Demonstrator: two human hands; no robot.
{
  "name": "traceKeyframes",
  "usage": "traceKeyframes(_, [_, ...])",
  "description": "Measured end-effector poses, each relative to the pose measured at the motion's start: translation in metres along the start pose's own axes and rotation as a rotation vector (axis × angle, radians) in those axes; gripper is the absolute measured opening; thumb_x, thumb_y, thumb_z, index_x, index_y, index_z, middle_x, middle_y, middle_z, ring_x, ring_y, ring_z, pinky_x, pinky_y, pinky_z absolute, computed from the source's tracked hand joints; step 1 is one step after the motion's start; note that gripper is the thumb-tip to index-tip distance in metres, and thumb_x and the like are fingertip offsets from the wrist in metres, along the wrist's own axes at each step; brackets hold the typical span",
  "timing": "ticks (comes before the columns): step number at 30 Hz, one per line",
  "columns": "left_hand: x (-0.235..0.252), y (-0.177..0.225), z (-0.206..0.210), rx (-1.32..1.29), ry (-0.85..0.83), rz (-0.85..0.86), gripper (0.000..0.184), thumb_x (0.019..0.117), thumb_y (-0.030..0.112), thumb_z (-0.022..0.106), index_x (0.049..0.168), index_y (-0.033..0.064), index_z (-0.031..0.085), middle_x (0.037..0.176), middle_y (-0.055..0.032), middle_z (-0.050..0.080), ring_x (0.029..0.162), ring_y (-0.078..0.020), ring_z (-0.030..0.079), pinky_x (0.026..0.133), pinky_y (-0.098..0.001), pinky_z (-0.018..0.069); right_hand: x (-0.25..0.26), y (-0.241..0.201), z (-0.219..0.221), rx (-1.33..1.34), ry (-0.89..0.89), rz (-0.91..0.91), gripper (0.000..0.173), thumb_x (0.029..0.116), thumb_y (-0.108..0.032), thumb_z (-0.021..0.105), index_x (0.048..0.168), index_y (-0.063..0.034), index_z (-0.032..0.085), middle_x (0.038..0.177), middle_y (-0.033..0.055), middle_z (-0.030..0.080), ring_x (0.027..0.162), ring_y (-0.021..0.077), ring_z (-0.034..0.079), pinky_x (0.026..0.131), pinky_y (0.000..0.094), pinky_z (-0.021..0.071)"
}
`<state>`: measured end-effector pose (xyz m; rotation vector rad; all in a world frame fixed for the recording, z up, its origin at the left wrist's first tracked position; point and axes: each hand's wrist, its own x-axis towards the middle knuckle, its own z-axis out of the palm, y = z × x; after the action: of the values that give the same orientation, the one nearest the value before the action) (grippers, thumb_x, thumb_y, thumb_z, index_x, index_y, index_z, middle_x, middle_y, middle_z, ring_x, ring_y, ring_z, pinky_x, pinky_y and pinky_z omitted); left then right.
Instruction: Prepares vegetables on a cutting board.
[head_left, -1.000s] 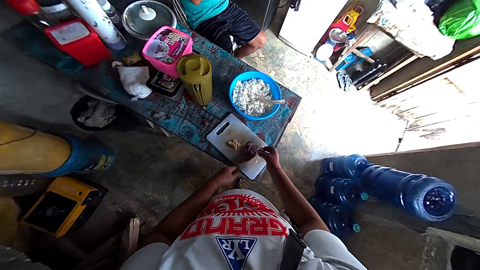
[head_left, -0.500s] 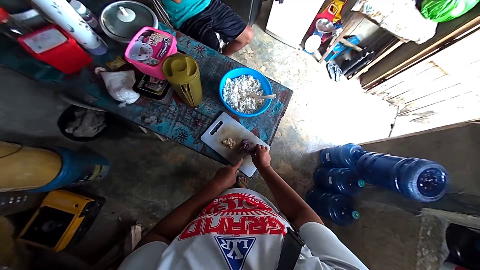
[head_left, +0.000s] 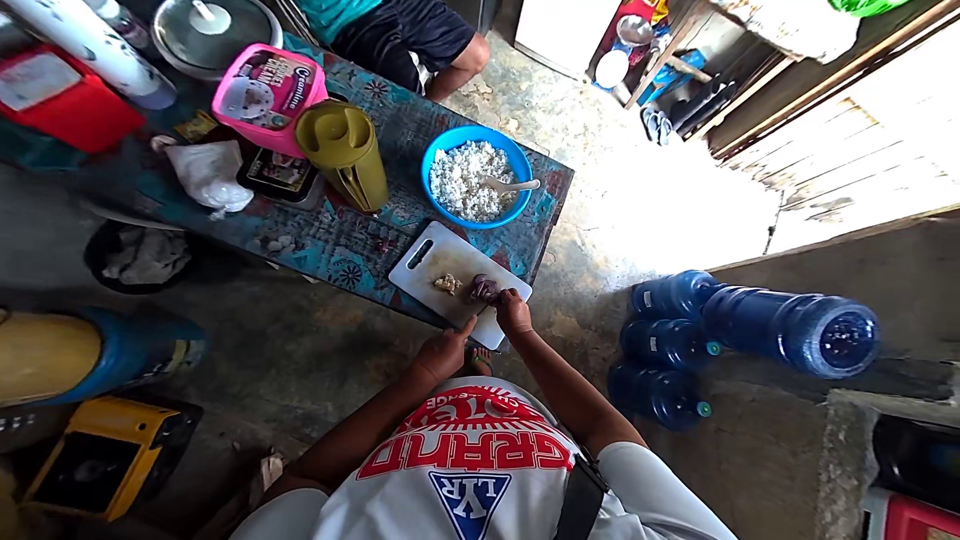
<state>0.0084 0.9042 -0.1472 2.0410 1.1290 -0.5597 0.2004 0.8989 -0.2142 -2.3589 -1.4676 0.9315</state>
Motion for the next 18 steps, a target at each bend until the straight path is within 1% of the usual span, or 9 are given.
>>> traceKeyframes(4, [0.018, -0.006, 0.007, 0.033, -0.013, -0.017, 0.059, 0.1113, 0.021, 0.035, 0.167, 0.0313, 0.017, 0.132, -0.0276, 0.061, 0.117, -0.044, 0.065, 0.096, -0.0586, 0.0531, 0.0, 0.002, 0.002, 0.018, 0.01, 0.011, 0.022, 0.1007, -0.008, 0.061, 0.119, 0.0003, 0.069, 0.132, 0.0211, 0.063, 0.121, 0.0376, 0.063, 0.102, 0.0537, 0.053])
traceKeyframes(7, [0.039, -0.031, 0.025, -0.142, 0.003, 0.055, 0.057, 0.1125, 0.022, 0.034, 0.167, 0.028, 0.018, 0.133, -0.0258, 0.063, 0.118, -0.0402, 0.066, 0.102, -0.0554, 0.0509, 0.002, 0.004, 0.003, 0.061, 0.025, 0.035, 0.022, 0.099, -0.011, 0.064, 0.117, 0.0005, 0.069, 0.13, 0.0218, 0.064, 0.119, 0.0385, 0.064, 0.101, 0.0553, 0.0531])
traceKeyframes(8, [0.043, -0.041, 0.029, -0.255, 0.004, 0.085, 0.055, 0.1134, 0.024, 0.033, 0.167, 0.0262, 0.019, 0.13, -0.024, 0.066, 0.111, -0.0366, 0.069, 0.099, -0.0517, 0.0534, 0.003, 0.004, 0.002, 0.072, 0.025, 0.048, 0.021, 0.0978, -0.011, 0.066, 0.116, 0.0, 0.07, 0.128, 0.0215, 0.065, 0.117, 0.0384, 0.065, 0.099, 0.0558, 0.0536])
traceKeyframes(10, [0.044, -0.049, 0.026, -0.456, -0.023, 0.091, 0.053, 0.1143, 0.028, 0.032, 0.166, 0.0261, 0.021, 0.105, -0.0181, 0.066, 0.077, -0.0263, 0.063, 0.072, -0.0419, 0.0553, 0.004, 0.001, -0.001, 0.08, 0.014, 0.063, 0.021, 0.0961, -0.01, 0.068, 0.114, 0.0003, 0.07, 0.125, 0.0215, 0.066, 0.114, 0.0385, 0.066, 0.097, 0.0564, 0.0542])
traceKeyframes(11, [0.041, -0.047, 0.022, -0.462, -0.04, 0.085, 0.053, 0.1144, 0.029, 0.032, 0.166, 0.0266, 0.02, 0.104, -0.0174, 0.065, 0.075, -0.0252, 0.063, 0.071, -0.041, 0.0552, 0.003, 0.001, -0.002, 0.074, 0.006, 0.068, 0.021, 0.0959, -0.01, 0.068, 0.114, 0.0008, 0.069, 0.125, 0.0217, 0.066, 0.113, 0.0386, 0.066, 0.097, 0.0565, 0.0543])
traceKeyframes(12, [0.036, -0.041, 0.017, -0.403, -0.041, 0.091, 0.053, 0.1144, 0.028, 0.032, 0.166, 0.0256, 0.02, 0.113, -0.0197, 0.067, 0.086, -0.0281, 0.067, 0.08, -0.0437, 0.056, 0.002, 0.0, -0.003, 0.061, -0.003, 0.074, 0.021, 0.0959, -0.009, 0.068, 0.115, 0.0009, 0.069, 0.126, 0.0218, 0.065, 0.114, 0.0389, 0.066, 0.097, 0.0567, 0.0544])
traceKeyframes(13, [0.029, -0.033, 0.011, -0.322, -0.042, 0.106, 0.054, 0.1144, 0.026, 0.032, 0.167, 0.0234, 0.018, 0.13, -0.0234, 0.066, 0.109, -0.034, 0.069, 0.099, -0.0493, 0.0528, 0.002, -0.002, -0.004, 0.048, -0.012, 0.083, 0.021, 0.096, -0.009, 0.067, 0.115, 0.0008, 0.069, 0.127, 0.0219, 0.065, 0.114, 0.0393, 0.066, 0.097, 0.0571, 0.0545])
traceKeyframes(14, [0.023, -0.026, 0.007, -0.242, -0.036, 0.119, 0.055, 0.1142, 0.025, 0.031, 0.167, 0.0216, 0.016, 0.134, -0.0264, 0.064, 0.119, -0.039, 0.066, 0.107, -0.0542, 0.0482, 0.003, -0.005, -0.006, 0.032, -0.019, 0.092, 0.02, 0.0963, -0.008, 0.066, 0.114, 0.0002, 0.069, 0.127, 0.0216, 0.065, 0.115, 0.0391, 0.066, 0.097, 0.057, 0.0547])
traceKeyframes(18, [0.005, -0.002, -0.002, -0.014, -0.025, 0.045, 0.058, 0.1129, 0.023, 0.032, 0.168, 0.0263, 0.012, 0.125, -0.0273, 0.065, 0.116, -0.0437, 0.065, 0.099, -0.0581, 0.0514, 0.002, -0.011, -0.007, -0.02, -0.04, 0.104, 0.021, 0.0962, -0.007, 0.063, 0.116, 0.0, 0.069, 0.13, 0.0207, 0.064, 0.117, 0.0384, 0.065, 0.097, 0.0566, 0.0547])
